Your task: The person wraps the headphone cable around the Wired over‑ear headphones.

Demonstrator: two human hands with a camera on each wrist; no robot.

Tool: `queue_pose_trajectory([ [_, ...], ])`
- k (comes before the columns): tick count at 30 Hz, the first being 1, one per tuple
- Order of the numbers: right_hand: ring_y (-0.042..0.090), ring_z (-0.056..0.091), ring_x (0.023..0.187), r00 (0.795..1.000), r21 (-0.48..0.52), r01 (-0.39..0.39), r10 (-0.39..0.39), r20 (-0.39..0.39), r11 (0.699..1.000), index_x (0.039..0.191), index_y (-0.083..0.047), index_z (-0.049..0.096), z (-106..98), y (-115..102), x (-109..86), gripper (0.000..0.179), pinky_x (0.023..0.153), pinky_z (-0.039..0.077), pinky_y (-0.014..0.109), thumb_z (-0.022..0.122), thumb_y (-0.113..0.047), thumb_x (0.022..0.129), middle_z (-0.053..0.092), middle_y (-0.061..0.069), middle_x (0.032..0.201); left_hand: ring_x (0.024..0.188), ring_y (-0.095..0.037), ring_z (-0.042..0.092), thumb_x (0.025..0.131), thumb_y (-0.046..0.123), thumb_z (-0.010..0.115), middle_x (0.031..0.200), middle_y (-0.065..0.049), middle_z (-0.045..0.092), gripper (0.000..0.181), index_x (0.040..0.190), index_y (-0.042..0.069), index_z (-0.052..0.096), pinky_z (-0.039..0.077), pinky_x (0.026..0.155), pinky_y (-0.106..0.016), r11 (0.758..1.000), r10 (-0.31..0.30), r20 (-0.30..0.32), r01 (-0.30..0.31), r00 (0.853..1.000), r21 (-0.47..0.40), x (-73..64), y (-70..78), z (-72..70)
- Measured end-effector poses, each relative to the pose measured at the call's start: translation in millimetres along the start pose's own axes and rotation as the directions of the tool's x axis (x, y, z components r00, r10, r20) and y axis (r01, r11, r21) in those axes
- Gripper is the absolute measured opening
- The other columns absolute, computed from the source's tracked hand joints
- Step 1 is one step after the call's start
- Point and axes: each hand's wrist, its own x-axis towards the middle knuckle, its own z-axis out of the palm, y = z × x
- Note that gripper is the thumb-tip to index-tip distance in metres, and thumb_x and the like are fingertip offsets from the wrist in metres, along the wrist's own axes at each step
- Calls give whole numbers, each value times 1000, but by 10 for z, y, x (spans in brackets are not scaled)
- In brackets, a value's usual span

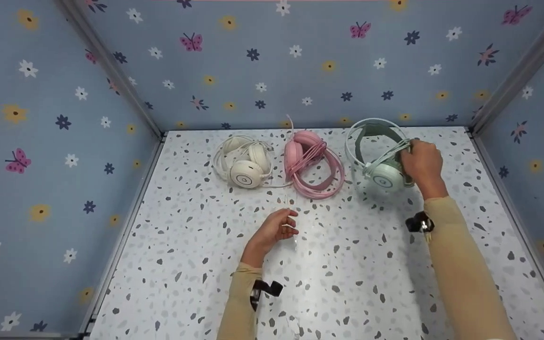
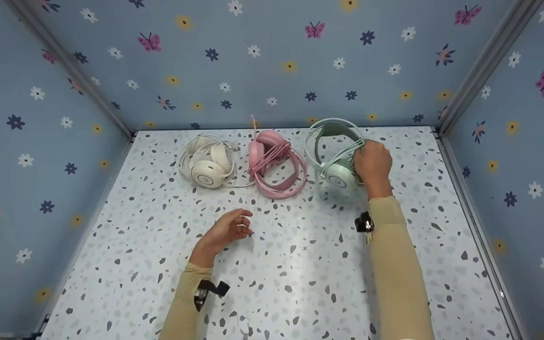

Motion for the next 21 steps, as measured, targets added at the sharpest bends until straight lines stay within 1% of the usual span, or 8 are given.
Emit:
queue_pose_trajectory([
  [2,37,52,68,998,8,-48,48,49,999,95,4,61,51,60,83,25,59,39,49,49,-18,95,57,21,77,78,-23,66,103,32,44,88,-10,55,39,120,-2,53,52,76,-38,1000,-1,-4,1,1000,-2,-15,-29,-1],
  [5,43,58,82,988,15,-118,116,103,993,110,8,60,125,149,167,32,68,44,55,46,-18,96,62,28,94,79,-25,65,102,32,45,87,-9,56,37,118,0,54,52,75,-37,1000,-9,-2,9,1000,-9,-33,-51,8],
  [9,46,59,91,970,1,-204,202,134,979,115,8,59,181,270,226,36,74,46,58,43,-18,96,62,29,105,78,-24,65,102,31,45,86,-8,56,34,116,2,55,51,74,-36,999,-28,11,28,1000,-24,-26,-84,53],
  [14,41,57,84,959,0,-246,243,144,969,101,6,60,248,327,288,31,70,45,54,42,-19,95,62,27,97,77,-23,65,102,30,46,84,-8,56,32,114,2,56,50,73,-36,998,-25,23,26,999,-56,5,-116,76],
  [16,39,56,79,958,-4,-252,250,141,968,93,5,58,285,327,297,28,67,44,52,42,-18,95,61,26,92,77,-23,66,102,31,46,84,-8,56,33,114,2,56,50,73,-35,998,-21,34,23,999,-58,10,-120,79],
  [18,38,57,76,958,-11,-251,250,141,968,88,4,57,338,318,293,26,64,44,51,42,-16,94,61,25,88,77,-23,66,102,32,46,84,-7,57,36,116,0,55,51,72,-35,998,-23,39,25,999,-62,7,-125,72],
  [19,36,56,72,958,-12,-249,249,143,968,84,3,56,363,307,287,25,62,44,50,42,-15,94,60,23,82,77,-23,66,102,32,45,84,-7,57,36,117,0,55,50,72,-35,998,-24,42,26,999,-62,-4,-128,66],
  [21,33,53,66,958,-13,-246,246,149,969,78,1,53,429,293,275,23,58,42,47,43,-14,93,58,19,74,77,-23,66,102,32,45,84,-7,56,36,117,0,55,50,72,-34,997,-25,44,28,999,-73,-20,-149,54],
])
